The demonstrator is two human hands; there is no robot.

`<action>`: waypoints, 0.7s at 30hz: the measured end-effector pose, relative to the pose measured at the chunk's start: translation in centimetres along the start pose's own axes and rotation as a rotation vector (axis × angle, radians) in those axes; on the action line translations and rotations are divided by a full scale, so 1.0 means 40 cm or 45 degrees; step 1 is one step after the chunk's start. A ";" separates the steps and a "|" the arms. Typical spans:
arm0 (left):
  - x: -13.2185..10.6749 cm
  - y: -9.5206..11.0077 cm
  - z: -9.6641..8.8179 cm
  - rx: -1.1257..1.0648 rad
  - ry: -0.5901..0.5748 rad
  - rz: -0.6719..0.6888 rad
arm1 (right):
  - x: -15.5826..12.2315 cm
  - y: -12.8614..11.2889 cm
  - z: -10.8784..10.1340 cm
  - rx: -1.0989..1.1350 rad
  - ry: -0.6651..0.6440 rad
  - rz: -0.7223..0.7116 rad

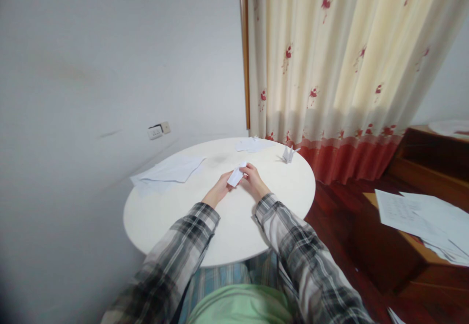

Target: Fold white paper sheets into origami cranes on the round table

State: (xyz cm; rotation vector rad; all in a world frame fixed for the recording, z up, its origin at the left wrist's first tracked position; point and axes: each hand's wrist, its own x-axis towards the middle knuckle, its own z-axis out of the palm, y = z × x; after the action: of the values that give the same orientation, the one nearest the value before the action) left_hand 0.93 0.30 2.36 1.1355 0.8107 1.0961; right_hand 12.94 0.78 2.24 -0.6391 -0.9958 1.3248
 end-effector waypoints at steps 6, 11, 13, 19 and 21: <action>0.009 -0.010 -0.009 -0.027 0.009 0.015 | -0.005 -0.004 0.001 -0.050 0.013 -0.025; 0.016 -0.018 -0.015 -0.043 0.006 0.082 | -0.010 -0.010 0.005 -0.040 -0.039 -0.035; 0.019 -0.019 -0.016 -0.046 0.010 0.078 | -0.010 -0.011 0.005 -0.036 -0.014 -0.031; 0.023 -0.022 -0.019 -0.049 0.009 0.058 | -0.009 -0.011 0.003 -0.034 0.023 -0.029; 0.022 -0.022 -0.018 -0.053 0.002 0.047 | -0.007 -0.009 0.002 -0.038 -0.001 -0.031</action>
State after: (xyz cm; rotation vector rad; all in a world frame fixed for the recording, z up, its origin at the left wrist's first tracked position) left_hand 0.73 1.30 1.34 1.1185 0.7671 1.1396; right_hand 13.07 0.43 2.53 -0.6470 -1.0224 1.2911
